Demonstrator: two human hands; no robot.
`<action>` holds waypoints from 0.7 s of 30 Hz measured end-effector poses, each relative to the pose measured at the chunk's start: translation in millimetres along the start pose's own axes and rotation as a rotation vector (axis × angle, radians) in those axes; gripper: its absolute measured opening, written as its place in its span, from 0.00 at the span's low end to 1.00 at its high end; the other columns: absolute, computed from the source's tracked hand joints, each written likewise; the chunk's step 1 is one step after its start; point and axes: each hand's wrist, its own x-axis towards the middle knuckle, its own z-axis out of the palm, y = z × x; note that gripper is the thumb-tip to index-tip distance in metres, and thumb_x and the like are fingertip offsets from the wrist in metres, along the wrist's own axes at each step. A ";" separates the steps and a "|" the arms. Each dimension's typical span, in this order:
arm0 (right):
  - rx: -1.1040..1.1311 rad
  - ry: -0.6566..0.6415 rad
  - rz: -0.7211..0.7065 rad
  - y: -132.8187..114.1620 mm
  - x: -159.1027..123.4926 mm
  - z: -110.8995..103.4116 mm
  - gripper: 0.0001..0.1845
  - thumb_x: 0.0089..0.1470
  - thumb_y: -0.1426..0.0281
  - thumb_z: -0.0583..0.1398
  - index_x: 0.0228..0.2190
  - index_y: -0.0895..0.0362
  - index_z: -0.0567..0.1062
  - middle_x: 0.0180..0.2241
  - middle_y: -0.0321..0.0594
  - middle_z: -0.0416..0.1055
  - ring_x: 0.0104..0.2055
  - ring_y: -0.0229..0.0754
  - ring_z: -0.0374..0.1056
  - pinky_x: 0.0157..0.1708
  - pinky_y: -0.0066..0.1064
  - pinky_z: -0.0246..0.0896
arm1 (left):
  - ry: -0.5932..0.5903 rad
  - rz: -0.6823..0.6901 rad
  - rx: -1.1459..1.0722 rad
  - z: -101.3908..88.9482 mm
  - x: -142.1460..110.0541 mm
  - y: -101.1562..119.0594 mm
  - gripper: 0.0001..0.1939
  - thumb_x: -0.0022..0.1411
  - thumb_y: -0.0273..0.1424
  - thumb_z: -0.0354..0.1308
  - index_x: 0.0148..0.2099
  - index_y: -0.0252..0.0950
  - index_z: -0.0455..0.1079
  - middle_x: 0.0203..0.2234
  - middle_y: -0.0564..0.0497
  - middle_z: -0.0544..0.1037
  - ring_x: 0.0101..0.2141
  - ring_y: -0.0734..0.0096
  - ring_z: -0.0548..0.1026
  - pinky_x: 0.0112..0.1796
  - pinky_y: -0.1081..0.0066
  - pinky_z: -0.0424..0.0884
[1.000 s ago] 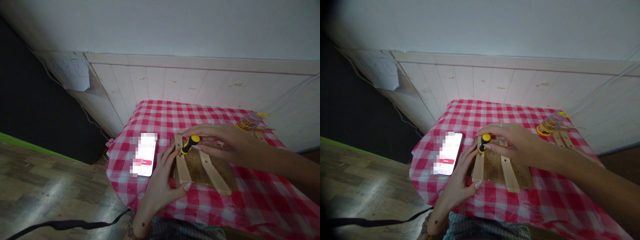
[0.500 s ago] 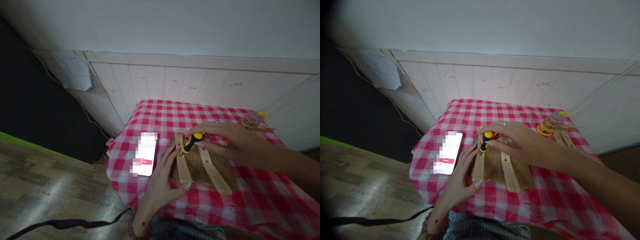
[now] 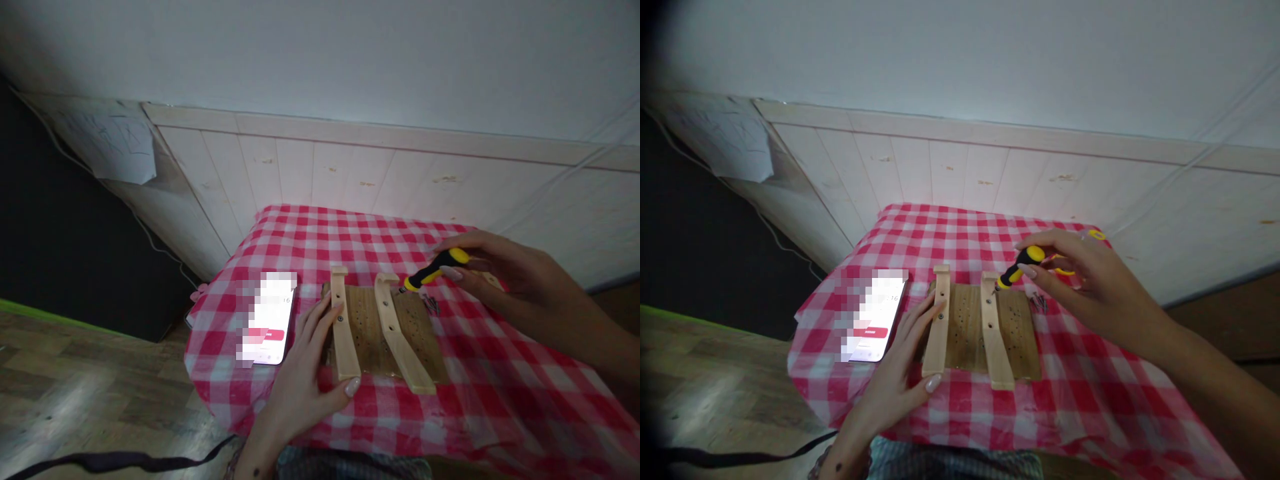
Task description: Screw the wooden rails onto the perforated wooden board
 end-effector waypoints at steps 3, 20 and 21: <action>-0.024 0.013 0.008 7.3 -11.6 0.4 0.12 0.61 0.57 0.60 0.38 0.51 0.75 0.34 0.42 0.77 0.35 0.47 0.76 0.34 0.39 0.75 | -0.021 0.019 -0.040 -4.0 -1.5 -1.1 0.38 0.67 0.54 0.54 0.73 0.52 0.47 0.74 0.48 0.42 0.71 0.43 0.42 0.66 0.39 0.46; -0.061 -0.195 -0.109 19.9 -13.2 13.9 0.12 0.66 0.64 0.55 0.47 0.51 0.73 0.45 0.46 0.79 0.46 0.50 0.77 0.45 0.44 0.73 | 0.222 0.384 0.720 50.4 16.1 64.8 0.15 0.73 0.42 0.53 0.54 0.43 0.73 0.51 0.55 0.82 0.51 0.57 0.76 0.51 0.61 0.68; -0.067 -0.219 -0.111 19.1 -13.7 12.3 0.13 0.66 0.65 0.54 0.49 0.51 0.73 0.46 0.46 0.79 0.47 0.50 0.77 0.47 0.44 0.73 | 0.206 0.387 0.738 50.2 18.5 63.7 0.13 0.75 0.40 0.52 0.54 0.43 0.74 0.50 0.57 0.82 0.50 0.58 0.77 0.50 0.62 0.67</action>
